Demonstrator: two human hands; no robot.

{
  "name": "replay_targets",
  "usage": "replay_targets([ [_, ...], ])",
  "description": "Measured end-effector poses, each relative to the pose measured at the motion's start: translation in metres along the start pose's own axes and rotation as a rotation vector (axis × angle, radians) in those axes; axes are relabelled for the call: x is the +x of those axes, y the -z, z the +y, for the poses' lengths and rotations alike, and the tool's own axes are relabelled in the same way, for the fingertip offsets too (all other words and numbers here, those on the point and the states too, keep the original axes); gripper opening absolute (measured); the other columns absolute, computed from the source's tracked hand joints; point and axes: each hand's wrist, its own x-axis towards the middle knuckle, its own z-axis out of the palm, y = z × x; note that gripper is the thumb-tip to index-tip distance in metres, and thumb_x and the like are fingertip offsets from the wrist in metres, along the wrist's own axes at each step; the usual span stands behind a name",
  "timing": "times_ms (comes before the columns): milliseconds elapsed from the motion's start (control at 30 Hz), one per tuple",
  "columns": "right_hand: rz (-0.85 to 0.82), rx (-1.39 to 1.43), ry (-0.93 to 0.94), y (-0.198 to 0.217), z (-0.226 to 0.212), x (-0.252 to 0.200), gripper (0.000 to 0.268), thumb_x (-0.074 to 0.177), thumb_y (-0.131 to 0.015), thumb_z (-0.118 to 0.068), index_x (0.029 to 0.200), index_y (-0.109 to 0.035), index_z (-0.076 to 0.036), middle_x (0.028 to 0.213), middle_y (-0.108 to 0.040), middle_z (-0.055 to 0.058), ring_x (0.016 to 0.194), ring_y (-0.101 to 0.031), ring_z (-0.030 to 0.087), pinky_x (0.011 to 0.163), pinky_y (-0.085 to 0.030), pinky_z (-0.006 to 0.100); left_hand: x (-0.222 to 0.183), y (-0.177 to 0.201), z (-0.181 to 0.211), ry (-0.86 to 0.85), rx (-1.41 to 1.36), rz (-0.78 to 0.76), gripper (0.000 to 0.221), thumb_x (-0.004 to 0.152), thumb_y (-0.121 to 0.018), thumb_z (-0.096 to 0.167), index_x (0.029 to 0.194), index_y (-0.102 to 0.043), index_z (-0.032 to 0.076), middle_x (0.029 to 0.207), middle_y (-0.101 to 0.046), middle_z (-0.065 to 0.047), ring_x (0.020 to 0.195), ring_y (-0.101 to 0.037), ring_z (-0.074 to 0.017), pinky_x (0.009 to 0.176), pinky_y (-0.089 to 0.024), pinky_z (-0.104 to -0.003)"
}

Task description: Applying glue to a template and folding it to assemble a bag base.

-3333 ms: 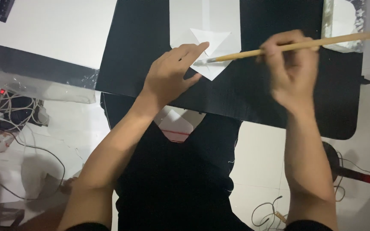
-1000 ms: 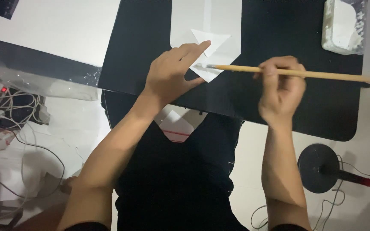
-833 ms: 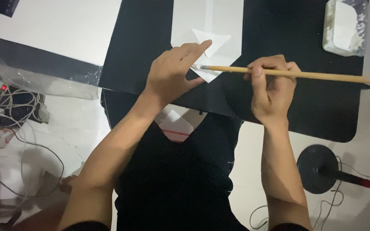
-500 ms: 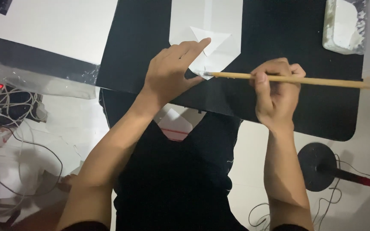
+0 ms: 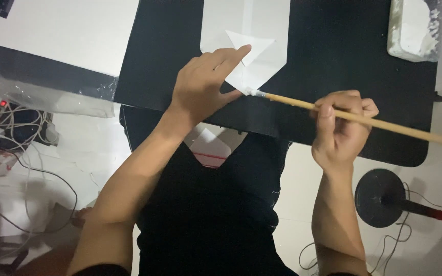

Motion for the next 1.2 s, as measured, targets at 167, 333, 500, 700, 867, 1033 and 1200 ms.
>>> replay_targets([
  [167, 0.185, 0.167, -0.035, 0.017, 0.029, -0.002, 0.020, 0.117, -0.051, -0.014, 0.102, -0.051, -0.001, 0.088, -0.057, 0.016, 0.085, -0.056, 0.027, 0.081, -0.045, 0.040, -0.001, 0.003, 0.001, -0.007, 0.006, 0.024, 0.087, 0.077, -0.107, 0.037, 0.143, -0.057, 0.009, 0.121, -0.076, -0.012, 0.103, -0.075, -0.0249, 0.072, -0.058, -0.033],
  [333, 0.380, 0.040, 0.079, 0.070, 0.117, 0.014, 0.017, 0.120, -0.052, -0.008, 0.107, -0.050, 0.003, 0.097, -0.051, 0.019, 0.086, -0.049, 0.030, 0.084, -0.043, 0.043, -0.001, 0.006, 0.006, 0.019, 0.012, 0.019, 0.088, 0.071, -0.109, 0.030, 0.141, -0.060, 0.011, 0.121, -0.076, -0.010, 0.106, -0.075, -0.0261, 0.073, -0.057, -0.035],
  [500, 0.291, -0.221, 0.088, 0.093, 0.200, 0.013, 0.023, 0.122, -0.047, -0.003, 0.130, -0.061, 0.013, 0.113, -0.068, 0.032, 0.103, -0.068, 0.039, 0.081, -0.052, 0.042, 0.003, 0.012, 0.006, -0.001, -0.041, -0.011, 0.079, 0.078, -0.104, 0.027, 0.141, -0.059, 0.009, 0.124, -0.076, -0.011, 0.106, -0.073, -0.0266, 0.074, -0.047, -0.037],
  [700, 0.027, -0.170, 0.016, 0.081, 0.231, 0.013, 0.019, 0.129, -0.053, -0.009, 0.136, -0.056, 0.009, 0.123, -0.063, 0.030, 0.113, -0.064, 0.043, 0.092, -0.053, 0.049, 0.007, 0.000, -0.003, 0.133, -0.100, -0.126, 0.085, 0.080, -0.103, 0.038, 0.146, -0.055, 0.013, 0.150, -0.054, -0.018, 0.140, -0.050, -0.0407, 0.110, -0.046, -0.061],
  [867, -0.095, -0.199, -0.184, 0.081, 0.203, 0.016, 0.036, 0.114, -0.063, 0.001, 0.145, -0.045, 0.005, 0.133, -0.056, 0.032, 0.119, -0.057, 0.044, 0.099, -0.048, 0.054, 0.014, -0.001, -0.009, 0.210, -0.155, -0.240, 0.091, 0.085, -0.094, 0.048, 0.154, -0.044, 0.017, 0.155, -0.049, -0.018, 0.141, -0.048, -0.0393, 0.105, -0.044, -0.057],
  [1033, -0.156, -0.281, -0.154, 0.088, 0.199, 0.006, 0.062, 0.103, -0.072, 0.005, 0.153, -0.035, 0.006, 0.140, -0.050, 0.039, 0.128, -0.052, 0.052, 0.107, -0.041, 0.060, 0.039, 0.015, -0.011, 0.311, -0.210, -0.356, 0.090, 0.087, -0.086, 0.053, 0.154, -0.039, 0.018, 0.145, -0.060, -0.011, 0.128, -0.054, -0.0371, 0.091, -0.041, -0.055],
  [1200, -0.293, -0.469, -0.419, 0.103, 0.177, 0.009, 0.072, 0.090, -0.035, 0.011, 0.161, -0.030, 0.000, 0.148, -0.045, 0.035, 0.128, -0.038, 0.054, 0.094, -0.028, 0.072, 0.039, 0.002, -0.019, 0.314, -0.150, -0.385, 0.091, 0.083, -0.089, 0.053, 0.152, -0.044, 0.014, 0.139, -0.064, -0.010, 0.124, -0.054, -0.0373, 0.089, -0.042, -0.057],
])
